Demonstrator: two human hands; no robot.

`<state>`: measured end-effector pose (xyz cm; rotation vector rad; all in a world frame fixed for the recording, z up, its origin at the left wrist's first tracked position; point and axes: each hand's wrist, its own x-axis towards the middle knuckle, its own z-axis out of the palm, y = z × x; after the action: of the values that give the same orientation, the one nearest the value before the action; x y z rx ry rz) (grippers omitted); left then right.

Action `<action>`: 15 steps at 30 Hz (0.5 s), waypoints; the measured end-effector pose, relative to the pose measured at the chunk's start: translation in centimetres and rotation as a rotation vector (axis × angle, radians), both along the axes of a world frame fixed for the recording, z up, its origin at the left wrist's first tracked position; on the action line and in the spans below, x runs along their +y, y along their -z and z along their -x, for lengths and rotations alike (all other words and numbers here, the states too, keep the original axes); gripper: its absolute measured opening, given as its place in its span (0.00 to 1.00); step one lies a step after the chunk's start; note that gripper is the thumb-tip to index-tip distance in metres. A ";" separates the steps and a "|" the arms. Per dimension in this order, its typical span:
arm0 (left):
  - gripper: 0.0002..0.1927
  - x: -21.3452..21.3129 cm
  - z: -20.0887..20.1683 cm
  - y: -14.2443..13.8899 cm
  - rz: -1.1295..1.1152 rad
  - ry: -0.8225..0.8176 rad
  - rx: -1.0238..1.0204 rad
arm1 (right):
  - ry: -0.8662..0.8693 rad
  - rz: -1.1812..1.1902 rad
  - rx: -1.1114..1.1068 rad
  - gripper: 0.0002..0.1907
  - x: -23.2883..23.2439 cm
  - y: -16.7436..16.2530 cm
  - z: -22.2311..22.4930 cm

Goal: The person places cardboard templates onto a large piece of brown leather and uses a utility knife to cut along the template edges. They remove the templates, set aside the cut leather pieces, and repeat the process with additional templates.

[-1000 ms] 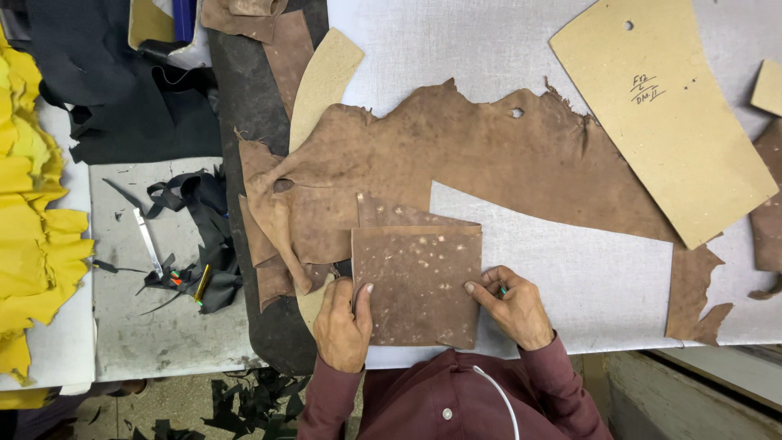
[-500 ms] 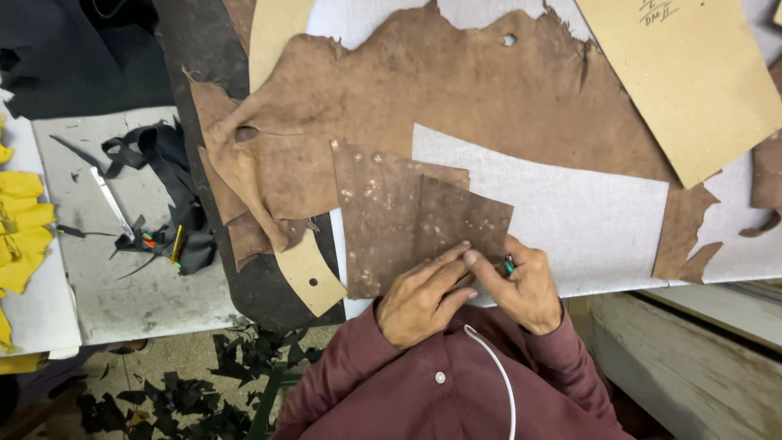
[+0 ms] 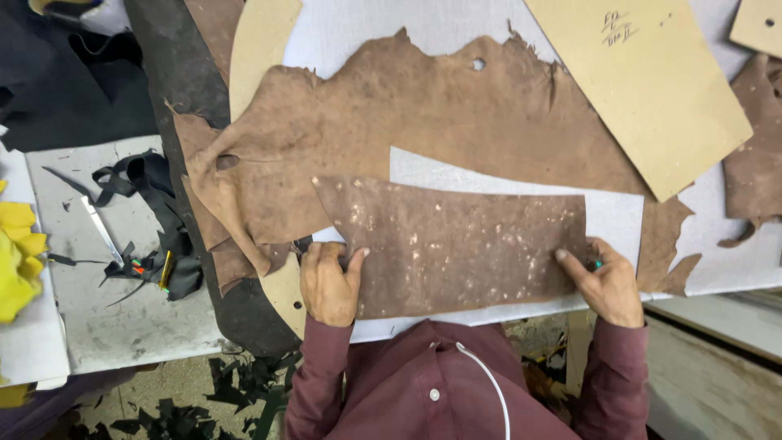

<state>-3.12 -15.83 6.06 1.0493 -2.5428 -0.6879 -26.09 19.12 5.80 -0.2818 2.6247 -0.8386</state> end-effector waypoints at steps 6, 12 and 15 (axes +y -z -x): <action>0.15 -1.0 1.0 -4.3 -0.646 -0.039 -0.123 | 0.037 0.067 -0.178 0.15 0.8 -1.2 1.4; 0.14 -7.0 3.9 -10.5 -0.440 0.202 0.217 | -0.016 0.464 0.088 0.06 -1.4 -8.7 9.1; 0.18 -14.3 9.9 -11.2 -0.451 0.257 0.492 | -0.145 0.575 0.261 0.04 -7.6 -11.5 15.3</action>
<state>-12.98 -30.17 17.23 0.5648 -2.1470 -1.4392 -41.34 11.51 17.35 -0.7665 2.4852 -1.5831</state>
